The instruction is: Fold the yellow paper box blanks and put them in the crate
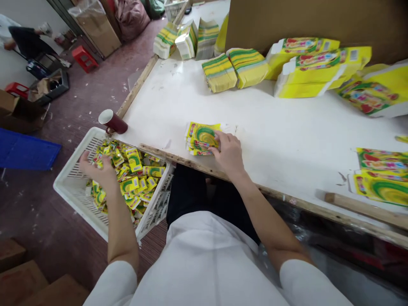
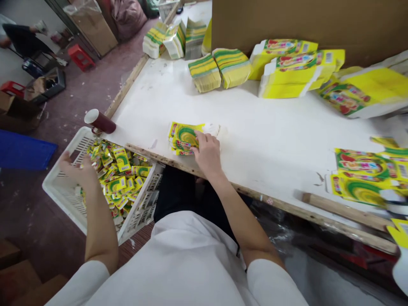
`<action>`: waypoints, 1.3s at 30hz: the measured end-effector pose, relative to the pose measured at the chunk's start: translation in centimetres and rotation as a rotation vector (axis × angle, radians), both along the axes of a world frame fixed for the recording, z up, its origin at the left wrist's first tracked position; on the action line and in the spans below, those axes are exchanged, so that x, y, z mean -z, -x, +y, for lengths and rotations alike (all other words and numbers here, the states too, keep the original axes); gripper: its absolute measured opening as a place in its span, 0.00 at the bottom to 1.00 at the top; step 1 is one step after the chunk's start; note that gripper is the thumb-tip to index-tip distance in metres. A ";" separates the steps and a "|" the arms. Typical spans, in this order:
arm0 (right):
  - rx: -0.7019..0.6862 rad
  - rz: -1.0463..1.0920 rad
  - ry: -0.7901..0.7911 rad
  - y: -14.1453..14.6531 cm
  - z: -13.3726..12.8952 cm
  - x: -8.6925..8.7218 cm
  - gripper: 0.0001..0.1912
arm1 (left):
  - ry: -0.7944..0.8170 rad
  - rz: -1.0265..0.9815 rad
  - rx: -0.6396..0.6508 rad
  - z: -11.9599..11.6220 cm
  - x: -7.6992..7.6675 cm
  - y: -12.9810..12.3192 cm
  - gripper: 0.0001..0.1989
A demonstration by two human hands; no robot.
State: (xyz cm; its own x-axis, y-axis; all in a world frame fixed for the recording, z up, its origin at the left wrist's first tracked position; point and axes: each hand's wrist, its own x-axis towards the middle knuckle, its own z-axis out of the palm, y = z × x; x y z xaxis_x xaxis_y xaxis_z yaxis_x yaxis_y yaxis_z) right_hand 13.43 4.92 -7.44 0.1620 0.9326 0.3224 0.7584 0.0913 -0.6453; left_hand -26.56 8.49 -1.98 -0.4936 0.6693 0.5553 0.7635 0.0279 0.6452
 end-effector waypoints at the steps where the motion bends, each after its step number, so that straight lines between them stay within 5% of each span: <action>1: 0.008 0.008 -0.019 0.1 -0.2 -0.2 0.24 | -0.056 -0.067 0.040 -0.5 0.7 -2.2 0.25; 4: -0.009 0.127 -0.068 0.7 -1.4 -1.3 0.27 | -0.097 -0.382 0.440 -2.6 2.6 -10.5 0.26; 7: -0.198 0.375 -0.051 2.0 -3.2 -2.8 0.30 | -0.017 -0.731 0.900 -4.7 3.1 -17.9 0.38; 9: -0.387 0.562 0.006 3.3 -4.6 -3.6 0.29 | 0.048 -0.919 1.046 -5.8 2.5 -21.1 0.36; 12: -0.581 0.850 0.092 5.3 -6.2 -4.0 0.28 | 0.024 -1.128 1.026 -6.4 1.2 -23.3 0.22; 16: -0.561 1.000 0.159 7.0 -6.5 -3.6 0.34 | -0.078 -1.185 0.841 -5.9 0.3 -23.2 0.20; 21: -0.447 1.159 0.188 6.0 -5.1 -3.4 0.23 | 0.079 -1.195 0.840 -5.9 0.8 -22.3 0.31; 28: -0.311 1.208 0.226 5.1 -4.9 -3.5 0.15 | 0.030 -1.237 0.648 -6.5 2.5 -22.4 0.14; 33: -0.269 0.659 -0.073 3.2 -5.1 -3.8 0.06 | 0.134 -0.976 0.868 -5.9 0.3 -19.1 0.25; 37: -0.307 0.013 -0.366 1.8 -5.7 -5.0 0.10 | 0.239 -0.335 1.119 -5.9 -3.0 -16.5 0.54; 39: -0.395 -0.081 -0.418 1.8 -6.1 -5.5 0.14 | 0.426 -0.069 1.171 -6.3 -3.7 -16.6 0.53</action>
State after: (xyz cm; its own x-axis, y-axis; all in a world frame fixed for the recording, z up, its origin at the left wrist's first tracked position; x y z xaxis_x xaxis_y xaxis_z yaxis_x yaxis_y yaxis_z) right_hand 11.61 -1.15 -1.92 -0.2129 0.7080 0.6734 0.6608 0.6120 -0.4345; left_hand -9.96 2.23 1.68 0.5004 0.8463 0.1828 0.4357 -0.4286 0.7915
